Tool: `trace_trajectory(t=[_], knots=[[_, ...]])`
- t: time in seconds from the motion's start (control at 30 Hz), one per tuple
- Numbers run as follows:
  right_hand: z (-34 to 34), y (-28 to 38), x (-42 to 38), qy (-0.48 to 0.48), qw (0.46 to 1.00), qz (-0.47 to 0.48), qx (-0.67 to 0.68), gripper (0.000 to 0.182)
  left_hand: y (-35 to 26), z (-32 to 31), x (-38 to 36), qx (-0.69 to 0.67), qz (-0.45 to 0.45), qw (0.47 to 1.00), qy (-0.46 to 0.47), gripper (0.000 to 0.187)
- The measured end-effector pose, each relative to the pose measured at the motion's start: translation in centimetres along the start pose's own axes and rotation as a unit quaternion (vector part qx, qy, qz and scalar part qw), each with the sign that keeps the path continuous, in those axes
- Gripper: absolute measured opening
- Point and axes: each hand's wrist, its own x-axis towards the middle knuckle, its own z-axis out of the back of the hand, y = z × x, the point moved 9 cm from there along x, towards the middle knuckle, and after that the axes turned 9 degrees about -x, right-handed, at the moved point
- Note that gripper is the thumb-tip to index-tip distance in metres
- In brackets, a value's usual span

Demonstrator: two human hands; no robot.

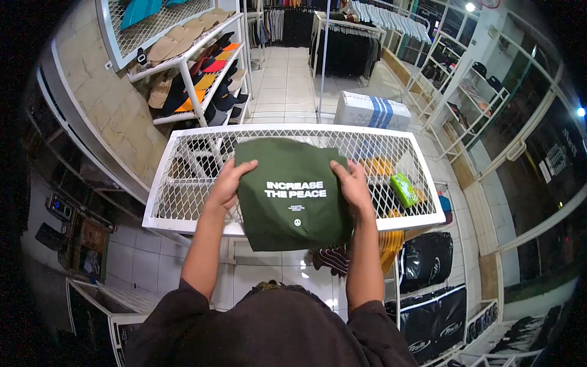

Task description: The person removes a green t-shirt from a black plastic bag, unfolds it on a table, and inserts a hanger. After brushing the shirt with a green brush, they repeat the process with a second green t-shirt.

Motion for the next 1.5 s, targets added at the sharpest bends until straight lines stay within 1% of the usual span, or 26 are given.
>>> trace_trajectory(t=[0.03,0.23,0.3,0.33,0.37,0.4,0.47,0.53,0.6,0.63,0.67,0.73,0.8,0.83,0.93,1.0,1.07,1.1,1.2,1.23,1.3,1.33,1.37,1.43,1.47,1.5], knots=[[0.4,2.0,-0.5,-0.042,0.999,-0.007,-0.033,0.033,-1.7,-0.8,0.0,0.008,-0.015,1.0,0.012,0.038],[-0.4,7.1,8.0,-0.021,0.994,0.107,0.004,0.042,-8.3,-2.4,7.5,0.042,-0.072,0.995,0.055,0.047],[1.2,3.2,12.3,-0.053,0.996,0.045,-0.056,0.055,-8.0,0.0,10.6,0.2,-0.115,0.973,-0.01,0.065],[1.7,1.1,13.2,-0.033,0.991,0.027,-0.128,0.07,-6.5,1.4,11.1,0.199,-0.115,0.973,-0.011,0.065],[2.1,-1.1,12.6,-0.038,0.979,-0.032,-0.198,0.072,-3.7,3.9,11.3,0.297,-0.044,0.952,-0.056,0.075],[2.6,-3.2,11.5,-0.043,0.959,-0.087,-0.267,0.074,-1.7,6.0,10.6,0.39,0.027,0.915,-0.1,0.086],[3.7,-6.9,10.3,-0.033,0.939,-0.032,-0.341,0.078,0.9,7.0,6.4,0.42,0.066,0.902,-0.079,0.098],[4.0,-7.4,6.5,-0.034,0.957,0.016,-0.287,0.078,1.8,5.8,1.5,0.351,0.066,0.933,-0.037,0.097],[3.0,-5.5,2.7,-0.018,0.972,0.037,-0.232,0.078,1.9,4.7,-2.1,0.378,0.012,0.926,-0.007,0.089],[2.3,-3.7,0.2,-0.005,0.958,-0.019,-0.285,0.083,1.4,3.9,-3.4,0.391,-0.033,0.92,0.013,0.095],[1.2,-2.2,-1.3,0.019,0.951,0.032,-0.306,0.097,1.7,3.9,-4.4,0.391,-0.029,0.92,0.012,0.095],[0.4,-1.7,-2.5,0.065,0.931,0.098,-0.345,0.114,-0.1,1.1,-6.1,0.456,-0.172,0.869,0.083,0.096],[-1.0,0.6,-4.0,0.064,0.873,0.215,-0.433,0.122,-0.1,0.7,-6.4,0.411,-0.125,0.899,0.088,0.098],[-1.3,0.2,-4.3,0.082,0.879,0.172,-0.437,0.124,0.3,1.0,-6.3,0.401,-0.114,0.904,0.094,0.096],[-1.5,-0.2,-4.1,0.089,0.834,0.172,-0.517,0.121,0.3,0.4,-6.4,0.383,-0.112,0.911,0.11,0.09],[-1.4,0.3,-4.6,0.072,0.837,0.187,-0.509,0.11,-0.1,-0.5,-6.5,0.372,-0.124,0.913,0.118,0.087],[-1.0,0.8,-4.8,0.055,0.869,0.223,-0.439,0.095,-0.6,-0.7,-6.7,0.304,-0.109,0.941,0.1,0.081],[-0.8,1.5,-4.8,0.049,0.906,0.224,-0.355,0.079,-0.9,-0.9,-6.7,0.305,-0.11,0.941,0.1,0.081],[0.6,3.5,-2.9,-0.024,0.914,0.29,-0.282,0.064,-3.6,-2.0,-5.4,0.227,-0.17,0.953,0.111,0.075],[0.1,5.3,-2.1,-0.025,0.934,0.262,-0.24,0.054,-4.7,-2.3,-3.8,0.241,-0.179,0.948,0.105,0.074],[0.3,6.3,2.4,-0.069,0.939,0.275,-0.196,0.053,-6.6,-2.6,0.7,0.255,-0.163,0.949,0.088,0.073],[0.9,5.0,5.6,-0.085,0.943,0.181,-0.264,0.055,-6.8,-2.2,3.4,0.256,-0.138,0.954,0.078,0.074],[1.2,4.1,7.8,-0.113,0.933,0.145,-0.31,0.068,-6.4,-1.4,5.8,0.257,-0.138,0.953,0.077,0.074],[2.7,-2.8,11.3,-0.13,0.919,0.097,-0.358,0.077,-2.8,5.0,11.4,0.451,-0.031,0.888,-0.077,0.09],[3.5,-4.5,12.8,-0.149,0.9,0.049,-0.406,0.085,-1.0,6.8,12.0,0.5,-0.067,0.861,-0.068,0.106],[3.5,-4.3,11.4,-0.13,0.897,0.007,-0.423,0.09,-1.3,5.2,8.1,0.494,-0.105,0.86,-0.07,0.102]])
